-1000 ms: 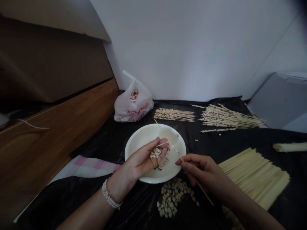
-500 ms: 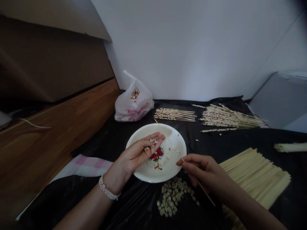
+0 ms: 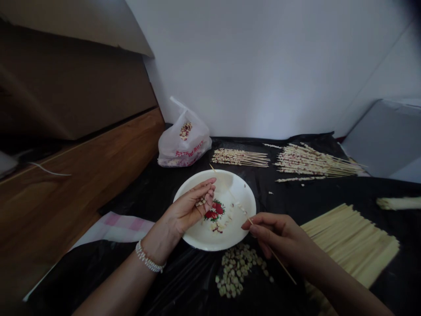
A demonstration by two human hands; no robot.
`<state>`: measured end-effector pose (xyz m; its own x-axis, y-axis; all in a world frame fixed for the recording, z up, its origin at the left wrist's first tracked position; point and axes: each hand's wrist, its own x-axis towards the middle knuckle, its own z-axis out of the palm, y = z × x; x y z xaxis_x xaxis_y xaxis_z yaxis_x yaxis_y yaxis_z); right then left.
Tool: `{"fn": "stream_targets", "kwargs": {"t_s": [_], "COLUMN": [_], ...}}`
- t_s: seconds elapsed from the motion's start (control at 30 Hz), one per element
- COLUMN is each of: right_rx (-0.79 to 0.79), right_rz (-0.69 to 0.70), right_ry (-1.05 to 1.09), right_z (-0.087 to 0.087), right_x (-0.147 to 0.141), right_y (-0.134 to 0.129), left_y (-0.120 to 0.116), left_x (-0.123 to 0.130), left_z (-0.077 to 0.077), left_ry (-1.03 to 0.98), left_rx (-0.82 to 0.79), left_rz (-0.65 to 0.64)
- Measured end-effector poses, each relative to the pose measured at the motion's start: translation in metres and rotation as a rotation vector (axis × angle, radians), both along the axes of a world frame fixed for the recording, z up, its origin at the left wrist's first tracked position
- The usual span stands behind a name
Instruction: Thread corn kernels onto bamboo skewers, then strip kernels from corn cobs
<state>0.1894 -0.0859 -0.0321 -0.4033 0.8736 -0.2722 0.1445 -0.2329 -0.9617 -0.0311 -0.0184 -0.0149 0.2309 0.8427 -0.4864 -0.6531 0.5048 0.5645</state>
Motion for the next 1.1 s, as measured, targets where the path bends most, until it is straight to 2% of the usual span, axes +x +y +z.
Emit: {"fn": "stream_targets", "kwargs": {"t_s": [0.23, 0.5, 0.67, 0.8, 1.1], "right_rx": [0.005, -0.032, -0.082, -0.103, -0.131], "right_rz": [0.016, 0.056, 0.112, 0.149, 0.162], "right_ry": [0.028, -0.020, -0.001, 0.018, 0.041], "right_z": [0.000, 0.006, 0.003, -0.001, -0.001], "right_x": [0.000, -0.001, 0.001, 0.002, 0.003], "right_y": [-0.001, -0.001, -0.004, -0.005, -0.007], "left_y": [0.004, 0.004, 0.003, 0.003, 0.006], "left_x": [0.000, -0.003, -0.001, -0.001, -0.006], "left_z": [0.004, 0.000, 0.009, 0.014, 0.003], "left_ry": [-0.027, -0.063, -0.098, -0.052, -0.015], "left_rx": [-0.044, -0.020, -0.087, -0.081, -0.014], "left_rz": [0.077, 0.101, 0.157, 0.196, 0.172]}}
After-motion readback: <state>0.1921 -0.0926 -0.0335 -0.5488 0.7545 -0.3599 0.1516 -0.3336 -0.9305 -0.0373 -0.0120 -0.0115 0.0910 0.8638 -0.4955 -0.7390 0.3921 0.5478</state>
